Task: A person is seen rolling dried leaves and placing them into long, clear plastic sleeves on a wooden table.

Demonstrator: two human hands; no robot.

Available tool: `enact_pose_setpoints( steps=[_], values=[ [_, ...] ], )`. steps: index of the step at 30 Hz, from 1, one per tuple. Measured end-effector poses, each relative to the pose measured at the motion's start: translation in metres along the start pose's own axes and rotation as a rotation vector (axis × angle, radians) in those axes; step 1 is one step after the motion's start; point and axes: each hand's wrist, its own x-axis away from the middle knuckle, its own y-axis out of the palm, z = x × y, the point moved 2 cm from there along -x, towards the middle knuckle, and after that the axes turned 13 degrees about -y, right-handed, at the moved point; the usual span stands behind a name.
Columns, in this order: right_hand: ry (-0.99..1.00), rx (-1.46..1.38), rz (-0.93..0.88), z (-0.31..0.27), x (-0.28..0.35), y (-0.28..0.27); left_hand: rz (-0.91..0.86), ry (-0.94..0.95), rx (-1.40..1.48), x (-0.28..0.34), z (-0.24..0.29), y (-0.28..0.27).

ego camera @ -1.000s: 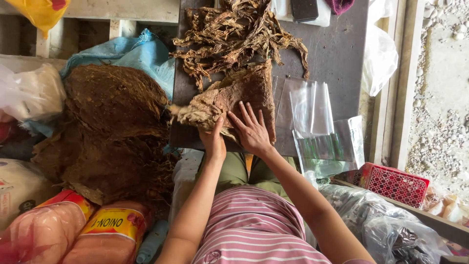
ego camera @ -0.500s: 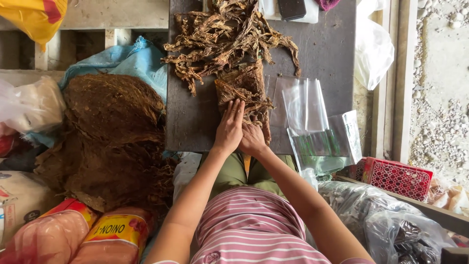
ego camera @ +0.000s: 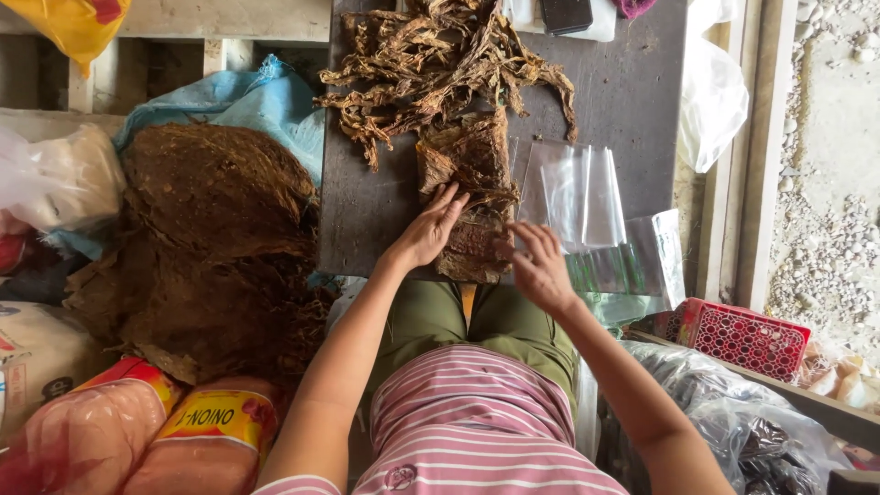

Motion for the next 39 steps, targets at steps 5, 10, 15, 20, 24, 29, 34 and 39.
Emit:
enact_pose_setpoints(
  steps=[5,10,15,20,24,29,34,39],
  values=[
    [-0.116,0.050,-0.110,0.016,-0.007,-0.016,0.006,0.084,-0.089,-0.006,-0.011,0.002],
    [-0.281,-0.079,-0.065,0.020,-0.039,-0.001,0.191,0.206,-0.440,0.012,0.004,0.005],
    [0.625,-0.685,0.163,0.035,-0.069,0.019,-0.092,0.049,0.310,0.024,0.013,-0.015],
    [0.803,-0.521,0.089,0.075,-0.047,0.065,0.145,0.150,0.483,0.014,-0.010,-0.015],
    [0.988,-0.693,0.172,0.072,-0.060,0.052,0.655,0.098,0.424,-0.011,-0.040,0.003],
    [0.156,-0.049,0.197,0.031,-0.069,0.016,0.668,-0.069,0.423,-0.027,-0.038,-0.006],
    [-0.140,0.069,-0.078,0.018,-0.064,0.011,0.585,-0.160,0.323,-0.002,-0.023,-0.008],
    [-0.269,0.002,-0.065,0.009,-0.069,0.007,0.900,0.526,-0.479,0.022,-0.011,0.024]
  ],
)
